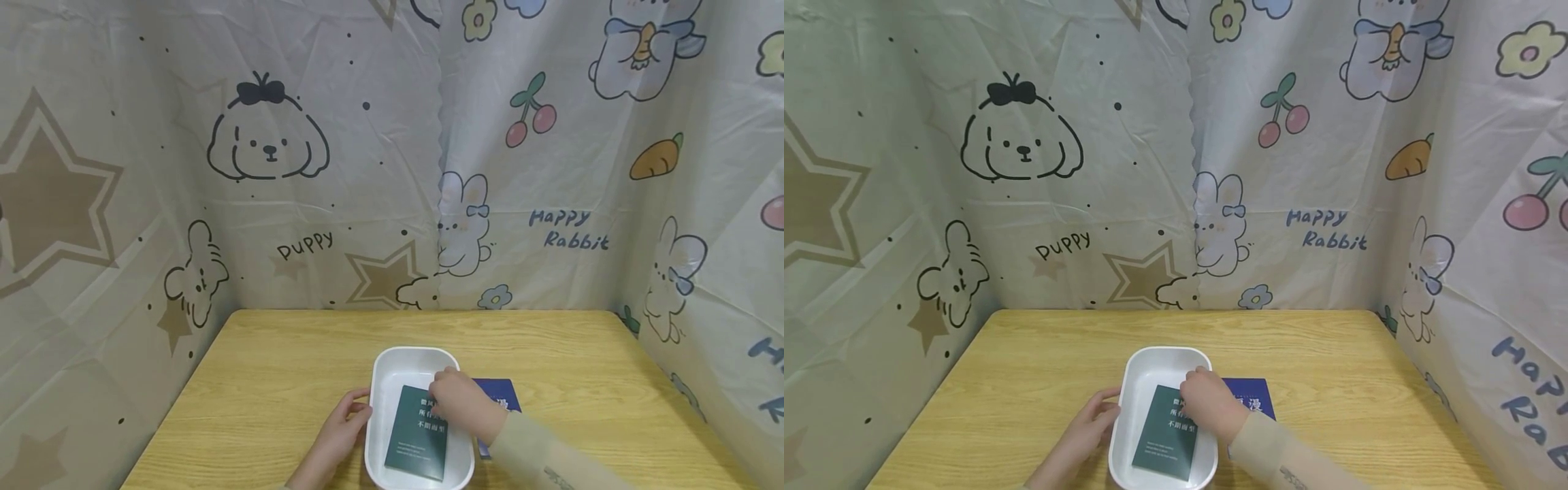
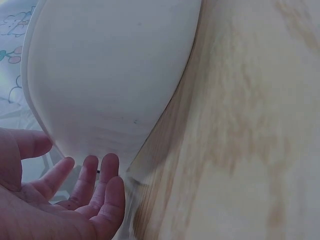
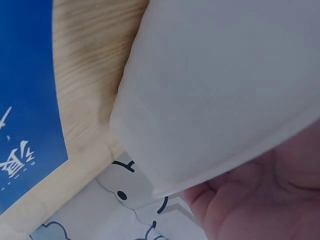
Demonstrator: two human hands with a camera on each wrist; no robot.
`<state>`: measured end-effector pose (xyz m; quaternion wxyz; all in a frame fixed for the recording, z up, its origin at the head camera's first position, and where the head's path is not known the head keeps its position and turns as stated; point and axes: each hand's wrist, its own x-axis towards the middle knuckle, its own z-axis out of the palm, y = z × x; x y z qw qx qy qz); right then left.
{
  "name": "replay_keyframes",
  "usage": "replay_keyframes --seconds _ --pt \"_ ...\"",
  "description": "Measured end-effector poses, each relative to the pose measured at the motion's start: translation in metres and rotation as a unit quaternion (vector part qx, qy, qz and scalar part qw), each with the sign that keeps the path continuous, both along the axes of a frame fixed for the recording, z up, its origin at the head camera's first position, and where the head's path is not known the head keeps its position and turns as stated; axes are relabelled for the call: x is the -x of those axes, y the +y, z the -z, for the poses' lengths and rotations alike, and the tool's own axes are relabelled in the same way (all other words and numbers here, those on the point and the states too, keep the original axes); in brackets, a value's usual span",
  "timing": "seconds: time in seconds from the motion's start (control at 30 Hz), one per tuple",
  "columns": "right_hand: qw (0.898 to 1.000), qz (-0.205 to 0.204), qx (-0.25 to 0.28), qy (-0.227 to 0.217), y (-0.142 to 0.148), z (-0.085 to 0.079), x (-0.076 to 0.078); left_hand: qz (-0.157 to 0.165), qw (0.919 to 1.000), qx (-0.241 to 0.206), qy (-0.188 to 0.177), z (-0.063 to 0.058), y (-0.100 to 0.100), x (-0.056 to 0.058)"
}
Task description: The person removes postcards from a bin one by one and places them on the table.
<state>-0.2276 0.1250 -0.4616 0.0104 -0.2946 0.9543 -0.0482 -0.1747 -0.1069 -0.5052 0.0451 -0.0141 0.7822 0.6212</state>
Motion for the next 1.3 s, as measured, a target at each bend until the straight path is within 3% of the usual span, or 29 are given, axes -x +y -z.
replay_keyframes --seconds 0.33,1.0,1.3 --pt "0.996 -0.009 -0.063 0.06 -0.0042 0.007 0.0032 0.0 1.0 0.003 -0.004 0.0007 -0.0005 0.0014" --pt "0.998 0.016 -0.066 0.013 -0.0096 0.0016 0.0027 -0.001 1.0 0.003 -0.006 -0.001 0.0 0.0005" --pt "0.999 0.032 -0.044 0.006 -0.0105 0.0032 0.0052 0.003 1.0 -0.005 -0.003 0.0003 -0.0007 0.0007"
